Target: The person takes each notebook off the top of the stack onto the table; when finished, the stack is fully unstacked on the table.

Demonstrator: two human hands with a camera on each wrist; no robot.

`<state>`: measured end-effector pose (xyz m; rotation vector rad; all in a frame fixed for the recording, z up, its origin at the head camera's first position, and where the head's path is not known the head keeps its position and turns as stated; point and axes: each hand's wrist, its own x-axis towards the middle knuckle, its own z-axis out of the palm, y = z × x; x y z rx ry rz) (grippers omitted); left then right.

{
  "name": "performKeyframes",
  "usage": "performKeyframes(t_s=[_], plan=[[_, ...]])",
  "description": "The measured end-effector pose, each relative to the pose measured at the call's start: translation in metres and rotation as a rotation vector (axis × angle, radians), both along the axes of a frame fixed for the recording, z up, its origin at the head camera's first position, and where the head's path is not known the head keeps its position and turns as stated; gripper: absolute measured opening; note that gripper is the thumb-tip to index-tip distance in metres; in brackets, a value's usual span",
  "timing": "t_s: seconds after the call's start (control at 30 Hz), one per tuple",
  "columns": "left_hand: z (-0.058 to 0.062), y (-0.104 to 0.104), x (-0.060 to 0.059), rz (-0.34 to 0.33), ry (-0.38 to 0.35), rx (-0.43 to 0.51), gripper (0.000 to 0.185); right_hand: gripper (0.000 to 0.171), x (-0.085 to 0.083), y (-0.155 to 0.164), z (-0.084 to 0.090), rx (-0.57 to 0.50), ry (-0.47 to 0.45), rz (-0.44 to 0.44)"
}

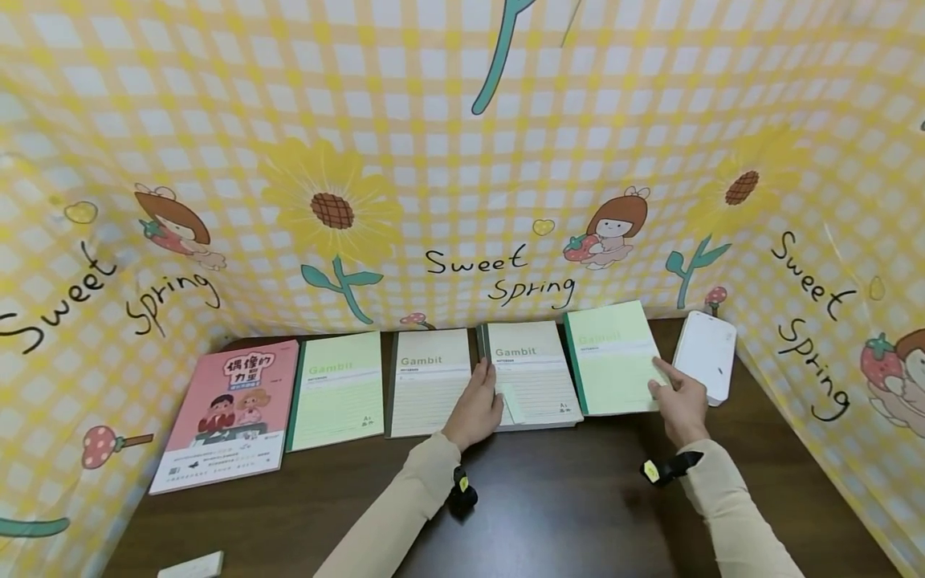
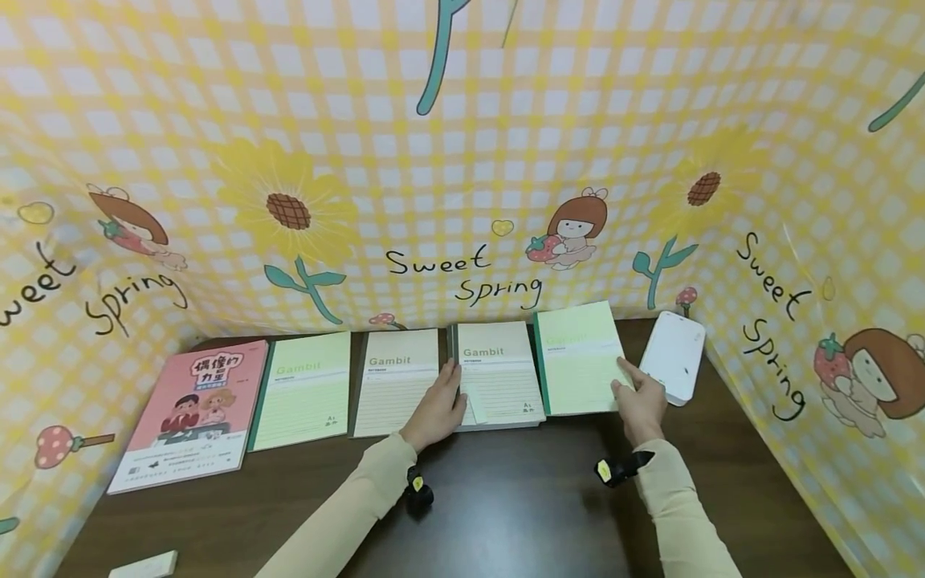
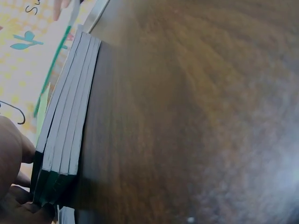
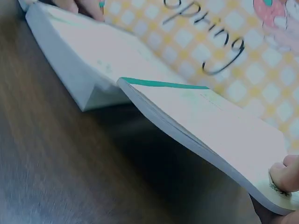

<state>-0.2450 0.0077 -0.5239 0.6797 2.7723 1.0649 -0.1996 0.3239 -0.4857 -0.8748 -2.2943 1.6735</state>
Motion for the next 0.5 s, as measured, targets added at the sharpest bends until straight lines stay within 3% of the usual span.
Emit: performKeyframes(t_s=[0.27, 0.4, 0.5], plan=[[-0.002, 0.0, -0.001, 0.0, 0.014, -0.016, 0.057, 0.05, 0.0, 0.011, -0.028, 0.071, -0.048, 0.053], [-0.004, 0.0, 0.0, 0.0, 0.023, -0.034, 0.056, 0.047, 0.001, 0.011, -0.037, 0.294, -0.031, 0.107], [-0.003, 0.001, -0.002, 0.002, 0.041, -0.033, 0.056, 0.043, 0.0, 0.007, -0.044, 0.524, 0.039, 0.153]])
